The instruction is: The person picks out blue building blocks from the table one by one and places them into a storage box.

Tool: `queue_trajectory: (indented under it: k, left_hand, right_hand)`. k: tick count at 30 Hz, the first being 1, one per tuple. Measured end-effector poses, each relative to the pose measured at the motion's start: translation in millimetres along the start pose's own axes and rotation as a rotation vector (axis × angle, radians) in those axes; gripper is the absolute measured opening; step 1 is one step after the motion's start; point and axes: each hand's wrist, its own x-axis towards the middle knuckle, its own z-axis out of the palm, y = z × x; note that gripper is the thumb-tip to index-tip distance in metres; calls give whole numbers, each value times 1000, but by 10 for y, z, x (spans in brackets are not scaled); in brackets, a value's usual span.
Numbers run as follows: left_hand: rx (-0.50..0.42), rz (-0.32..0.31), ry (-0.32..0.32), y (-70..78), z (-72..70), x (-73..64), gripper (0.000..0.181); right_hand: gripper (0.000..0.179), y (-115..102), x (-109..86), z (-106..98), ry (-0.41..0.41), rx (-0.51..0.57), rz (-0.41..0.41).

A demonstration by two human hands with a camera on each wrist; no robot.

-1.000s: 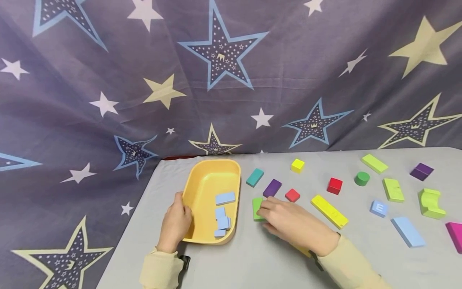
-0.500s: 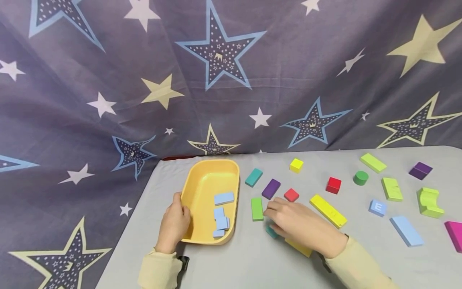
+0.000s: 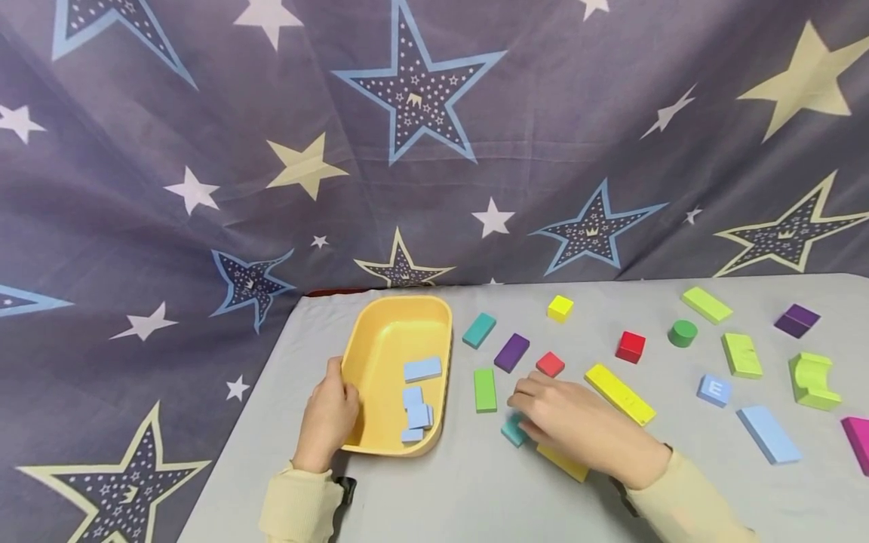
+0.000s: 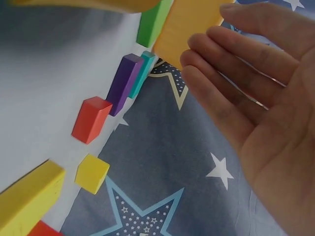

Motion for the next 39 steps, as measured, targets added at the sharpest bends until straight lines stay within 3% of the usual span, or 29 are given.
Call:
queue_trajectory:
  k: [9,19,29,39]
  left_hand:
    - [-5,10,-7,-6,-27,2,41]
    - [-6,28,-3,-18,-35,-39,40]
    - [3,17,-5,-56,-13,-43,41]
    - [4,24,-7,8,-20,-23,41]
  right_hand:
    - [26,93,-105,-47,-22,33,71]
    - [21,236,-223,-164,83,-9,80]
    - [24,344,-354,-226,88,-38,123]
    - [25,433,-493,-241,117,-63,147]
